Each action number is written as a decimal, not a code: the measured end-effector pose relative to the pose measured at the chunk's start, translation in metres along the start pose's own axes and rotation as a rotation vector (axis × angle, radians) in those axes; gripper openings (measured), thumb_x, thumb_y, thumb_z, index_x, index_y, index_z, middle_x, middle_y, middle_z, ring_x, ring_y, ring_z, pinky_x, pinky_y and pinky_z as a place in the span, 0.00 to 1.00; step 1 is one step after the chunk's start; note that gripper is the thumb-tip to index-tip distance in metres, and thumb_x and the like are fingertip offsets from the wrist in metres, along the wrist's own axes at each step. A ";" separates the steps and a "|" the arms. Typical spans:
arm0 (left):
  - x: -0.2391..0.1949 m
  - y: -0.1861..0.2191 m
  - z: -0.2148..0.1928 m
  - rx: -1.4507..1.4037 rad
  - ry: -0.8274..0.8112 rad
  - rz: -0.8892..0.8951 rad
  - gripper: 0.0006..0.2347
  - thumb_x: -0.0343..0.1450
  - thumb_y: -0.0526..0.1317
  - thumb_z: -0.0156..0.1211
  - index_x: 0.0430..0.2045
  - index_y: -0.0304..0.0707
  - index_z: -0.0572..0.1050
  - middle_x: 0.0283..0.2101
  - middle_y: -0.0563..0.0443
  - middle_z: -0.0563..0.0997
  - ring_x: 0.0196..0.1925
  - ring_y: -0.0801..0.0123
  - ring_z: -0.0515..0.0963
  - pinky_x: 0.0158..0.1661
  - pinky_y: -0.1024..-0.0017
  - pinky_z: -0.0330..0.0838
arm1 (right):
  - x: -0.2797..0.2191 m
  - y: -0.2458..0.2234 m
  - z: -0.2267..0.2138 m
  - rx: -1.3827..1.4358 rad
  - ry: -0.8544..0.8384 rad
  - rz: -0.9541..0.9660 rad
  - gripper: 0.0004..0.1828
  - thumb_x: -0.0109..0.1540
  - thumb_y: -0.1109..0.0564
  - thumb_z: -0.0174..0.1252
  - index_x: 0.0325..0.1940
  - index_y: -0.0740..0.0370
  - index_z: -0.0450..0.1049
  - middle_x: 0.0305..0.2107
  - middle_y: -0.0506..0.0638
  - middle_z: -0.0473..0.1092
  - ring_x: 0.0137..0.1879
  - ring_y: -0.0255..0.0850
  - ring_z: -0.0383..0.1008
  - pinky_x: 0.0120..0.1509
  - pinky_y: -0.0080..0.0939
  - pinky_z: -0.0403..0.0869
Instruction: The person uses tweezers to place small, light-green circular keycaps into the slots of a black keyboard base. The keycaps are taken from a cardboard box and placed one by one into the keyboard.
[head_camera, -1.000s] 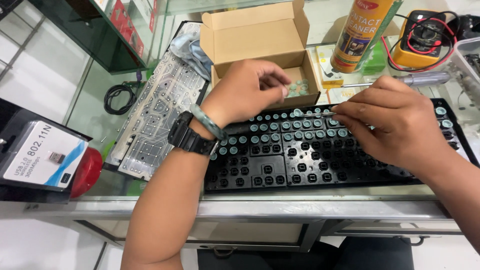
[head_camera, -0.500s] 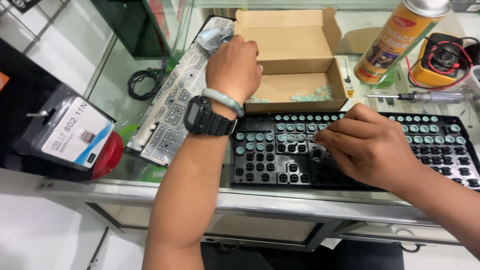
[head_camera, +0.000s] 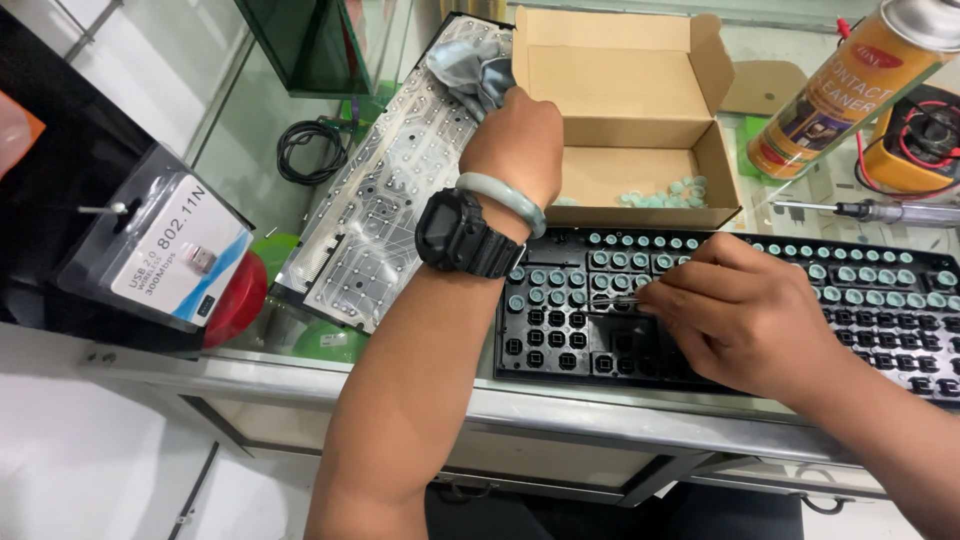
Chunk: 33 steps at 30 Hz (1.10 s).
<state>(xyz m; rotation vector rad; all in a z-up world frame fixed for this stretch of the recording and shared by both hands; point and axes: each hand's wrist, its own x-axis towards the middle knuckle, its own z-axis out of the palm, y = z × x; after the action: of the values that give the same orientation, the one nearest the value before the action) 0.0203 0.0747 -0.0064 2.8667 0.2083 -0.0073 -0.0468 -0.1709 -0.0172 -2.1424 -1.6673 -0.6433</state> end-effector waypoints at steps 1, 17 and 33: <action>0.000 0.000 0.001 0.000 -0.002 0.002 0.12 0.70 0.24 0.52 0.45 0.31 0.78 0.49 0.38 0.72 0.44 0.44 0.81 0.34 0.52 0.82 | 0.000 0.000 0.000 0.000 -0.001 0.003 0.06 0.64 0.64 0.59 0.41 0.61 0.80 0.34 0.45 0.77 0.32 0.47 0.68 0.35 0.41 0.70; 0.004 -0.002 0.010 0.013 0.044 0.014 0.12 0.68 0.26 0.55 0.44 0.33 0.77 0.50 0.38 0.70 0.41 0.43 0.82 0.32 0.49 0.82 | 0.003 -0.003 -0.003 -0.046 0.011 -0.026 0.05 0.64 0.59 0.61 0.40 0.61 0.81 0.30 0.46 0.75 0.31 0.47 0.67 0.30 0.42 0.66; 0.008 0.017 0.015 -0.154 -0.047 0.447 0.13 0.69 0.25 0.58 0.43 0.37 0.83 0.53 0.36 0.81 0.49 0.48 0.83 0.50 0.55 0.79 | -0.023 0.040 -0.059 -0.195 0.166 0.050 0.06 0.65 0.63 0.69 0.44 0.70 0.83 0.34 0.54 0.77 0.34 0.49 0.68 0.41 0.44 0.69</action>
<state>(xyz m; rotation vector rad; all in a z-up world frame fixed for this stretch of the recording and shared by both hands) 0.0308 0.0551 -0.0166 2.6907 -0.4234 0.0269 -0.0205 -0.2312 0.0193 -2.1851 -1.5129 -0.9757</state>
